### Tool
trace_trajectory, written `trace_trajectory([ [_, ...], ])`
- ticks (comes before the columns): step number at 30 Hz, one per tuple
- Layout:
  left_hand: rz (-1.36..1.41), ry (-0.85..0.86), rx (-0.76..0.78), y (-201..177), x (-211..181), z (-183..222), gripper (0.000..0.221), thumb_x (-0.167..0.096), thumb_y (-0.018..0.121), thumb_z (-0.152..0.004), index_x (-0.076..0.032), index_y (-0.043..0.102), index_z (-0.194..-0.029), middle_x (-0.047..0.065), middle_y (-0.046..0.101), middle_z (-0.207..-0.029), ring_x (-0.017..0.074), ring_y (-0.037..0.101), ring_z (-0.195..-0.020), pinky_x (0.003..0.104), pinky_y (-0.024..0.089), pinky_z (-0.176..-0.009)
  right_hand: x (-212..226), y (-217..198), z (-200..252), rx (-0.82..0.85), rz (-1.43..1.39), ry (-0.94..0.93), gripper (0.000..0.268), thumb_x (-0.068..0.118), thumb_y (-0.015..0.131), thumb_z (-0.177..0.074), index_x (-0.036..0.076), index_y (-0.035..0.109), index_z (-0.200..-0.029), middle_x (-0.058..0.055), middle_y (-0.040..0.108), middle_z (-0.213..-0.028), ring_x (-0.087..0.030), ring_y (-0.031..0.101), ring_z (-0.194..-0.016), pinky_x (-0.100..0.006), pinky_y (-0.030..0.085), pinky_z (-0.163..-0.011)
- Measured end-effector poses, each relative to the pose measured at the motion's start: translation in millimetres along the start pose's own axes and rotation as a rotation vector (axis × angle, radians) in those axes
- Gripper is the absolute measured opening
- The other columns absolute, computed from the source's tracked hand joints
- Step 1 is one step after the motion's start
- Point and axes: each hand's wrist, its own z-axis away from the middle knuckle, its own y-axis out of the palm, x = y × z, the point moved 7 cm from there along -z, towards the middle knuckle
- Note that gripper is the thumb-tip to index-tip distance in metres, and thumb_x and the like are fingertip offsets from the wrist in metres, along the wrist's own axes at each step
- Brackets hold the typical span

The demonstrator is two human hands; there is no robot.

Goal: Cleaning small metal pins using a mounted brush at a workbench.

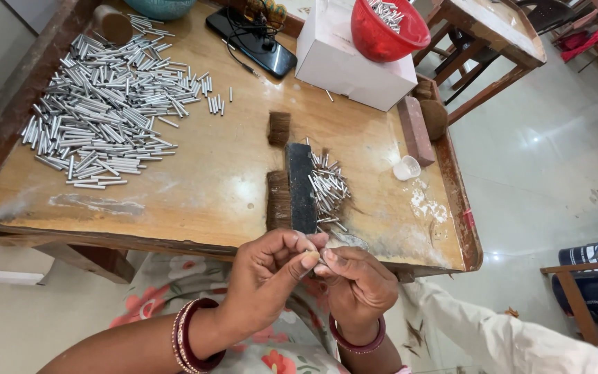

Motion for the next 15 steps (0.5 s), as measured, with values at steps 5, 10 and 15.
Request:
trace_trajectory([
  [5, 0.033, -0.047, -0.001, 7, -9, -3, 0.013, -0.010, 0.064, -0.102, 0.002, 0.066, -0.106, 0.005, 0.075, -0.104, 0.0115, 0.066, -0.112, 0.031, 0.051, -0.102, 3, 3, -7, 0.013, -0.073, -0.065, 0.017, 0.000, 0.081, -0.085, 0.001, 0.069, -0.098, -0.014, 0.076, -0.094, -0.016, 0.073, -0.081, -0.025, 0.059, -0.074],
  [10, -0.046, 0.031, 0.010, 3, -7, -4, 0.013, -0.009, 0.064, -0.103, 0.003, 0.067, -0.106, 0.005, 0.075, -0.102, 0.0111, 0.068, -0.114, 0.032, 0.052, -0.106, 1, 5, -7, 0.018, -0.036, -0.060, 0.015, 0.000, 0.080, -0.086, 0.001, 0.069, -0.096, -0.014, 0.076, -0.093, -0.015, 0.073, -0.079, -0.025, 0.059, -0.073],
  [15, -0.113, -0.015, -0.088, -5, 0, -2, 0.010, -0.006, 0.071, -0.096, 0.003, 0.068, -0.098, 0.003, 0.078, -0.098, 0.0078, 0.068, -0.097, 0.030, 0.056, -0.090, -17, 2, 3, 0.030, -0.200, 0.016, 0.013, -0.002, 0.079, -0.088, 0.002, 0.068, -0.093, -0.016, 0.077, -0.094, -0.016, 0.075, -0.080, -0.027, 0.061, -0.076],
])
